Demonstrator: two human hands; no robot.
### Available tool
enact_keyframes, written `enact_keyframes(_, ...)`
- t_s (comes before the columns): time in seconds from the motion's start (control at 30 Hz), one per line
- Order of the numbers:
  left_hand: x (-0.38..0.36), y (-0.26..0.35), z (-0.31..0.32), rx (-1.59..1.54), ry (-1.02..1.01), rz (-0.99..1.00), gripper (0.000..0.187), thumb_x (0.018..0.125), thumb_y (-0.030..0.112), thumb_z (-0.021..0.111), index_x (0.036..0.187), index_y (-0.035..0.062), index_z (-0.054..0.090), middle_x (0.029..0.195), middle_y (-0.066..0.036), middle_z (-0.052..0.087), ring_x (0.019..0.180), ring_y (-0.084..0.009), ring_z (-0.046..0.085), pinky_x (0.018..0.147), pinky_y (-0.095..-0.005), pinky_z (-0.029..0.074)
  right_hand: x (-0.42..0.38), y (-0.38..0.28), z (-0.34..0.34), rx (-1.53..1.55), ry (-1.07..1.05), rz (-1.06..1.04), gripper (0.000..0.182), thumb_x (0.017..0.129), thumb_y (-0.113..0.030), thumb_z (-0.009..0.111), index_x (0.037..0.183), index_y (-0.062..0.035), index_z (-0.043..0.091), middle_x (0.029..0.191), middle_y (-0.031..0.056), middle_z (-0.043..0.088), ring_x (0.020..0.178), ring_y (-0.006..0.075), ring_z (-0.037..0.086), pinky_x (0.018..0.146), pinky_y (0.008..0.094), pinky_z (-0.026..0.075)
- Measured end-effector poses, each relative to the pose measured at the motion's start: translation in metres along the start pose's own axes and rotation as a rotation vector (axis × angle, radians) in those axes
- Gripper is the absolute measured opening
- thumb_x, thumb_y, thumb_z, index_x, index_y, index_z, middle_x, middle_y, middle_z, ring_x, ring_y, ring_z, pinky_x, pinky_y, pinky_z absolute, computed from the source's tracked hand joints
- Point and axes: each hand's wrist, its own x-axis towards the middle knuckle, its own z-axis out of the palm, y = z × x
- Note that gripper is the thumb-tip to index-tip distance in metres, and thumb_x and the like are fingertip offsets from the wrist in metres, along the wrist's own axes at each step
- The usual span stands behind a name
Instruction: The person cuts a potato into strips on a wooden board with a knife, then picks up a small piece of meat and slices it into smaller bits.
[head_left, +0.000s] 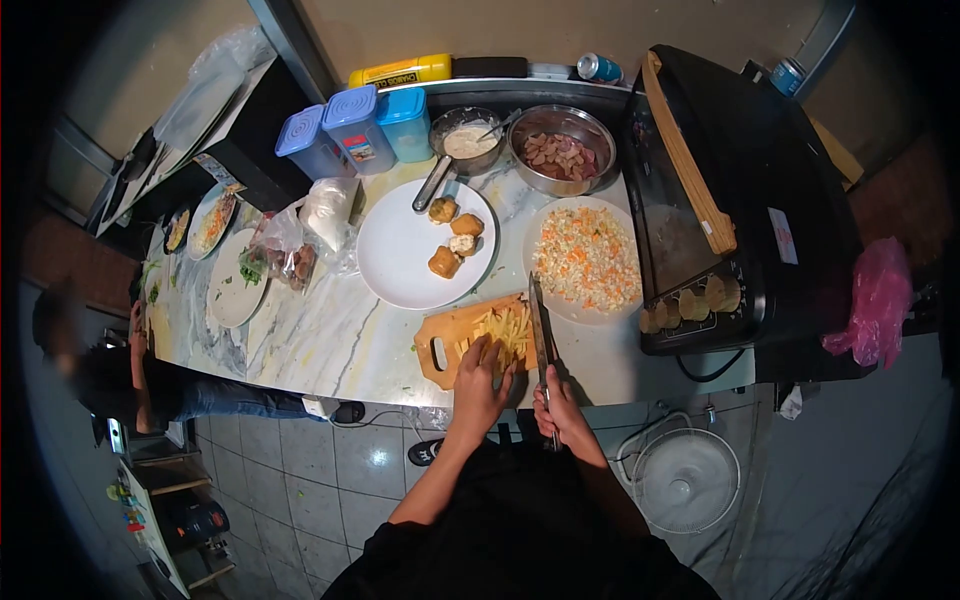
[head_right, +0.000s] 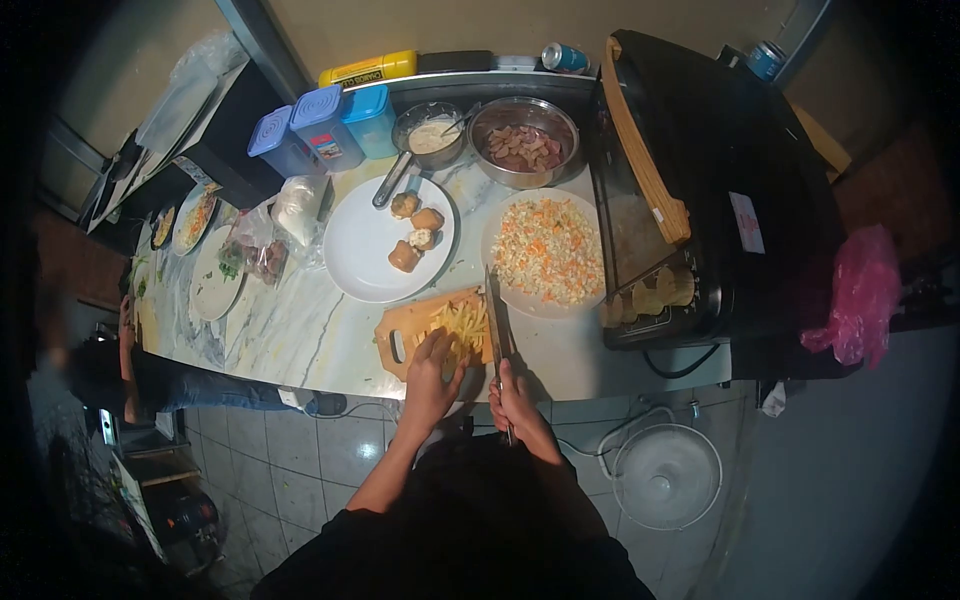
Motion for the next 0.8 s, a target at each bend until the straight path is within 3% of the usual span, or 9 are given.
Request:
enact_keyframes(0.27, -0.001, -0.005, -0.007, -0.126, 0.065, -0.001, 0.036, 0.077, 0.002, 0.063, 0.111, -0.0049, 0.056, 0.113, -0.024, 0.055, 0.103, -0.0393, 0.055, 0.086, -0.0406, 0.045, 0.004, 0.005, 0.0, -0.015, 0.02, -0.025, 0.057, 0.091, -0.062, 0.03, 0.064, -0.0123, 0.033, 0.043, -0.0038, 0.025, 0.028, 0.0073, 0.025, 0.027, 0.0237, 0.023)
enact_keyframes(0.33, -0.001, -0.014, -0.014, -0.192, 0.118, -0.097, 0.034, 0.077, 0.0, 0.062, 0.111, -0.0031, 0.055, 0.106, -0.021, 0.058, 0.097, -0.0376, 0.057, 0.083, -0.0392, 0.046, 0.005, 0.007, 0.0, -0.01, 0.027, -0.029, 0.057, 0.091, -0.062, 0.03, 0.064, -0.0122, 0.033, 0.043, -0.0038, 0.025, 0.028, 0.0073, 0.024, 0.027, 0.0238, 0.022)
enact_keyframes(0.4, -0.001, -0.027, -0.017, -0.216, 0.217, -0.067, 0.03, 0.077, 0.0, 0.062, 0.107, -0.0026, 0.057, 0.097, -0.02, 0.06, 0.089, -0.0356, 0.06, 0.077, -0.037, 0.047, 0.005, 0.008, 0.001, -0.027, 0.055, -0.084, 0.056, 0.091, -0.061, 0.03, 0.065, -0.0117, 0.033, 0.044, -0.0037, 0.024, 0.028, 0.0073, 0.024, 0.026, 0.0241, 0.023)
enact_keyframes(0.47, -0.001, -0.034, -0.028, -0.201, 0.175, -0.226, 0.027, 0.077, -0.001, 0.062, 0.104, -0.0024, 0.059, 0.092, -0.02, 0.061, 0.083, -0.0329, 0.061, 0.074, -0.0353, 0.048, 0.005, 0.007, 0.002, -0.048, 0.057, -0.105, 0.056, 0.092, -0.061, 0.03, 0.066, -0.0115, 0.033, 0.044, -0.0035, 0.024, 0.028, 0.0072, 0.024, 0.026, 0.0242, 0.023)
enact_keyframes(0.63, 0.007, -0.053, -0.025, -0.212, 0.127, -0.146, 0.024, 0.077, 0.0, 0.061, 0.1, -0.0022, 0.061, 0.088, -0.019, 0.061, 0.08, -0.0319, 0.061, 0.071, -0.0365, 0.048, 0.007, 0.009, 0.006, -0.103, 0.052, -0.141, 0.055, 0.092, -0.06, 0.03, 0.067, -0.0111, 0.033, 0.044, -0.003, 0.026, 0.028, 0.0074, 0.026, 0.026, 0.0246, 0.024)
enact_keyframes(0.7, 0.014, -0.053, -0.024, -0.136, 0.075, -0.059, 0.023, 0.077, 0.001, 0.061, 0.1, -0.0022, 0.061, 0.086, -0.019, 0.06, 0.08, -0.0339, 0.059, 0.073, -0.0386, 0.047, 0.006, 0.009, 0.008, -0.119, 0.055, -0.158, 0.054, 0.093, -0.059, 0.03, 0.067, -0.011, 0.033, 0.044, -0.0026, 0.026, 0.028, 0.0077, 0.026, 0.026, 0.0248, 0.024)
enact_keyframes(0.8, 0.023, -0.048, -0.024, -0.091, -0.008, -0.078, 0.023, 0.076, 0.003, 0.061, 0.098, -0.001, 0.062, 0.09, -0.02, 0.06, 0.085, -0.0377, 0.058, 0.077, -0.0407, 0.046, 0.007, 0.009, 0.007, -0.131, 0.042, -0.176, 0.054, 0.093, -0.058, 0.03, 0.067, -0.0109, 0.033, 0.044, -0.0025, 0.026, 0.028, 0.0079, 0.026, 0.026, 0.025, 0.024)
